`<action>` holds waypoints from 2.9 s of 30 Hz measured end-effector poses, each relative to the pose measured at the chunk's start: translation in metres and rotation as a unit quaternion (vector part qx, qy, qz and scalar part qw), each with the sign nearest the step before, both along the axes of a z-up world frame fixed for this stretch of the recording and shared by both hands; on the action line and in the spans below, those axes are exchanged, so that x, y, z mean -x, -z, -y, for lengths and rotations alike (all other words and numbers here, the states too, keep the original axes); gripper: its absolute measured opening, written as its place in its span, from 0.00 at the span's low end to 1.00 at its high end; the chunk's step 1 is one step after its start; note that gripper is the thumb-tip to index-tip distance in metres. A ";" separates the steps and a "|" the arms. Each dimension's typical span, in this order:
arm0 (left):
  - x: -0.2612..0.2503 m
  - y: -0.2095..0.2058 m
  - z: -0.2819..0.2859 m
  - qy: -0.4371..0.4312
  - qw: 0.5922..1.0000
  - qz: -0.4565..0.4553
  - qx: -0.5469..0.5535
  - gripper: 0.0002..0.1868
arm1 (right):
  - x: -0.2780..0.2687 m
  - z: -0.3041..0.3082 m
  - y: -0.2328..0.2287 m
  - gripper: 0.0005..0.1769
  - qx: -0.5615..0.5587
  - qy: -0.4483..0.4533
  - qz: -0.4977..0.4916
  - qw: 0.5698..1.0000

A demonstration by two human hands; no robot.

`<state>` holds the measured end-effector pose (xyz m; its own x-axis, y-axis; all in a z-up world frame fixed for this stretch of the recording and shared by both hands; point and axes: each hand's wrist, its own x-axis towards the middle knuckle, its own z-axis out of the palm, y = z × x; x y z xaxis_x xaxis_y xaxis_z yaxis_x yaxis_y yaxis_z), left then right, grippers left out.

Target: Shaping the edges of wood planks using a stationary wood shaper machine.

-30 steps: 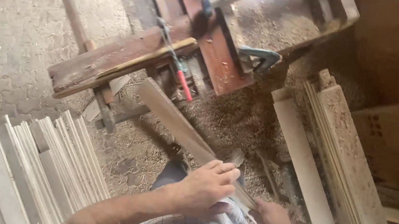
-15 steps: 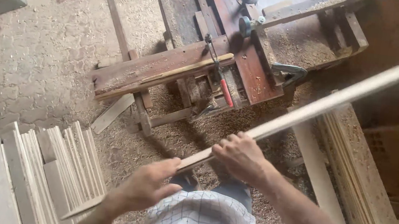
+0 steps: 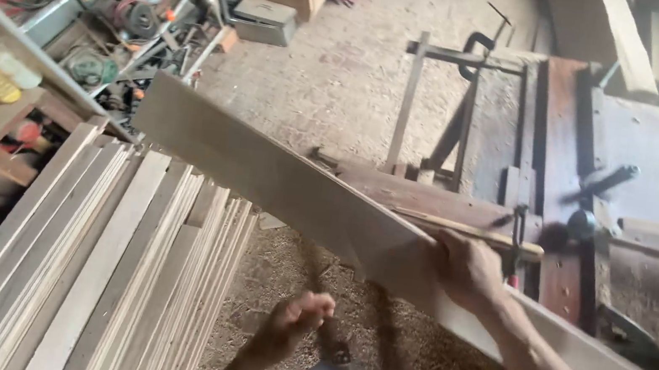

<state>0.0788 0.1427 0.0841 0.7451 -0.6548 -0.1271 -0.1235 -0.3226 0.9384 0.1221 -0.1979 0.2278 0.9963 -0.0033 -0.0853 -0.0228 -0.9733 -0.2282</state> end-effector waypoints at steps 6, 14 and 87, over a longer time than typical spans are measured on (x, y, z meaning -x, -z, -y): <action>-0.070 -0.003 0.040 -0.228 0.894 -0.170 0.345 0.27 | -0.019 -0.071 0.129 0.27 -0.458 -0.053 -0.007 0.887; -0.088 -0.084 0.020 0.175 0.775 -0.178 0.581 0.25 | -0.013 -0.167 0.089 0.21 -0.703 -0.216 -0.058 0.675; -0.182 0.056 0.448 0.359 0.795 0.275 -0.403 0.48 | -0.011 0.330 0.252 0.11 -0.141 0.125 0.241 0.952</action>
<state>0.2606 -0.3050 0.0282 0.3038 -0.8070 -0.5064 -0.8679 -0.4537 0.2024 0.1335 -0.5284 -0.0244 0.8909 -0.2903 0.3495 -0.0724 -0.8501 -0.5216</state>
